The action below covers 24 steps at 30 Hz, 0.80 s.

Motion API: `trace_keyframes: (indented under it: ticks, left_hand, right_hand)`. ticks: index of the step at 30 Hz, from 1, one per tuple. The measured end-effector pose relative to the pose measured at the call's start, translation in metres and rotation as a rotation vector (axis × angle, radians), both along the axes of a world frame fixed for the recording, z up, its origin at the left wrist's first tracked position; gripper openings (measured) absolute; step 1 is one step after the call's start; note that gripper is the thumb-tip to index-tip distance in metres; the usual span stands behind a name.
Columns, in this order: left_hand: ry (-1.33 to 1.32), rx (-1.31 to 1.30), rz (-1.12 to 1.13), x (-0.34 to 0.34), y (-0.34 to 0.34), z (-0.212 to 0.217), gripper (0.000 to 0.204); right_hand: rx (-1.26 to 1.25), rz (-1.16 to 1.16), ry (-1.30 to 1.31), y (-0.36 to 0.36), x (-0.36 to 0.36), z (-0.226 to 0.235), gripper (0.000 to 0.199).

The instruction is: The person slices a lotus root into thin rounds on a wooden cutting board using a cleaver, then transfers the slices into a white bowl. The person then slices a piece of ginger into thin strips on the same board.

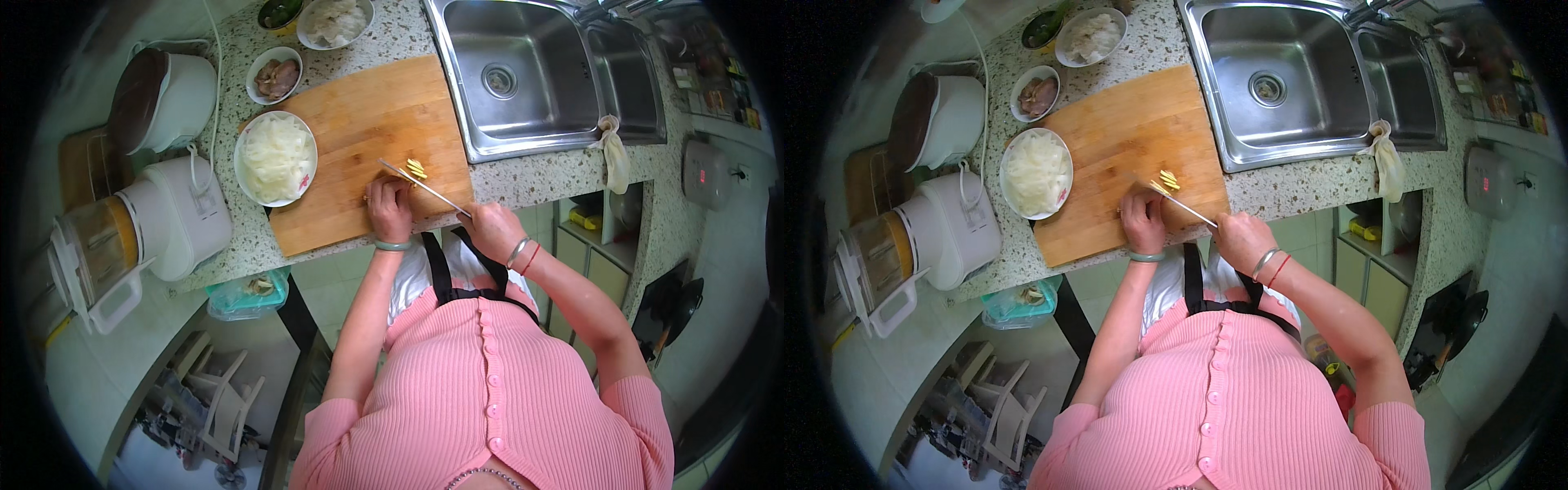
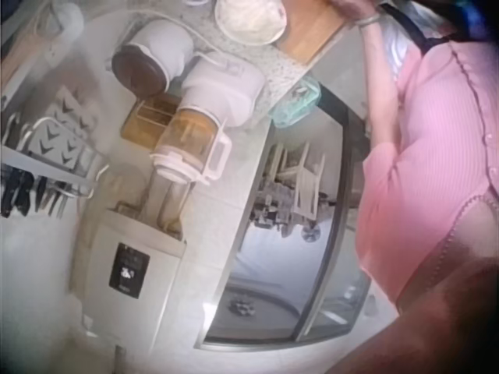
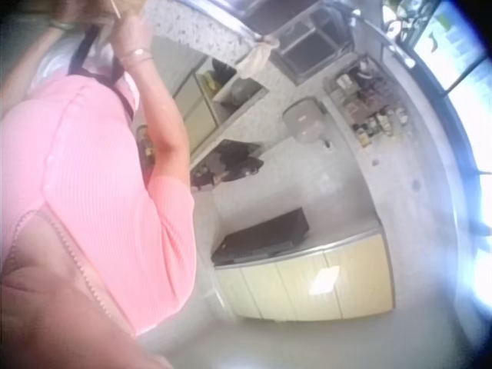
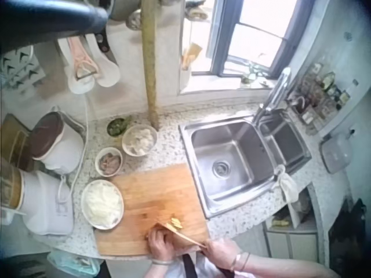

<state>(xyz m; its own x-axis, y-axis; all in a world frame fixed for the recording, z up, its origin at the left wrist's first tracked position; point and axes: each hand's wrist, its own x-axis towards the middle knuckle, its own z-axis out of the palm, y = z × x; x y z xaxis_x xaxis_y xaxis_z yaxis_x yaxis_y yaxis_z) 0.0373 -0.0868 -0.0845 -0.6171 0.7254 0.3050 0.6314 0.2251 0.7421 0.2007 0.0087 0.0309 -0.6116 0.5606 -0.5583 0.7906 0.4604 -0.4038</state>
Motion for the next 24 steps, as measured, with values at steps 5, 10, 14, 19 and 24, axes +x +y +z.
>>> trace_keyframes:
  ticks: [5,10,14,19,24]
  left_hand:
    - [0.005,0.001,-0.031,-0.001,0.001,0.005,0.01]
    - [0.011,0.001,-0.032,-0.004,0.001,0.002,0.009]
    - [-0.062,0.017,-0.008,-0.006,-0.005,0.01,0.012]
    - [-0.347,0.109,0.247,-0.026,-0.031,0.032,0.007]
    - [-0.216,-0.114,-0.188,-0.054,-0.017,0.087,0.012]
  right_hand:
    - [-0.056,-0.033,0.027,-0.005,0.005,-0.016,0.023]
    - [-0.04,-0.046,0.004,-0.007,-0.006,-0.029,0.018]
    - [0.088,0.026,0.025,-0.006,-0.004,-0.013,0.018]
    - [0.283,0.042,0.157,-0.005,0.018,0.004,0.033]
    - [0.459,0.133,0.174,0.003,0.029,0.002,0.05]
